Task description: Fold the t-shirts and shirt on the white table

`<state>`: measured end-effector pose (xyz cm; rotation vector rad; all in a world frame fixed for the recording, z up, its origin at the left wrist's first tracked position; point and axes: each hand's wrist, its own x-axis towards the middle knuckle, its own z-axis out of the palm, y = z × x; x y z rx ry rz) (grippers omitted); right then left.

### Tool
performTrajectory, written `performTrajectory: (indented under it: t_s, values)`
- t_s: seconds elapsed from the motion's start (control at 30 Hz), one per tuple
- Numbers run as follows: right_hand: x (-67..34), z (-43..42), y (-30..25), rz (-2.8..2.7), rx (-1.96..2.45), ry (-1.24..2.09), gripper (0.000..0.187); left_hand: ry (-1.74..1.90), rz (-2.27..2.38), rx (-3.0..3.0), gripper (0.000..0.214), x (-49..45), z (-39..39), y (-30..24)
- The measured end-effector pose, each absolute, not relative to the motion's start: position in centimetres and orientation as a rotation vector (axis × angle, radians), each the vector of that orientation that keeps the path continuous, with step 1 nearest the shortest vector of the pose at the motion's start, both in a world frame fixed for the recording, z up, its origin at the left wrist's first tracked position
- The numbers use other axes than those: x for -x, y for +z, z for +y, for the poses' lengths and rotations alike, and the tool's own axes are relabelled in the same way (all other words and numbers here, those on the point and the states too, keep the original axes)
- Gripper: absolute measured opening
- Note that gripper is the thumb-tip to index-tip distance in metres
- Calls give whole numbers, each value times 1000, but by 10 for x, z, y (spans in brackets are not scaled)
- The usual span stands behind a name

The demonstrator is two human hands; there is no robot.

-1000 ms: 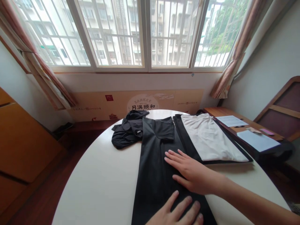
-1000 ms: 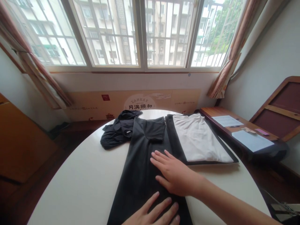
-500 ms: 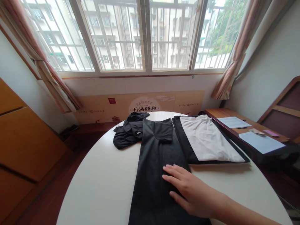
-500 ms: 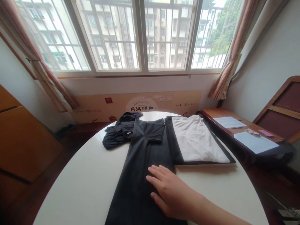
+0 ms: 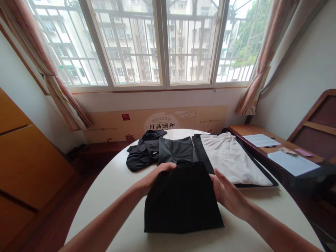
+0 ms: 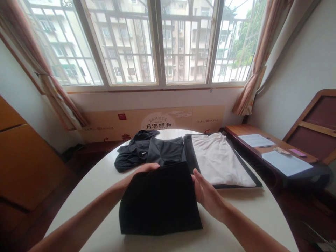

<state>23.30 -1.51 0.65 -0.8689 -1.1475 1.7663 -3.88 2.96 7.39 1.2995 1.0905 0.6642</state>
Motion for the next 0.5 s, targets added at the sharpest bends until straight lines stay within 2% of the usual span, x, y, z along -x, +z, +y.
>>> performTrajectory:
  t_s: [0.13, 0.27, 0.5]
  values:
    - [-227, -10, -1, -1314, 952, 1626, 48, 526, 1072, -1103, 78, 69, 48, 70]
    - [-222, -6, -11, -1456, 1064, 1434, 46, 422, 1067, -1297, 66, 88, 32, 64]
    - [-223, -39, -4, -1606, 1243, 1347, 56, 377, 825, -1242, 75, 78, -27, 51]
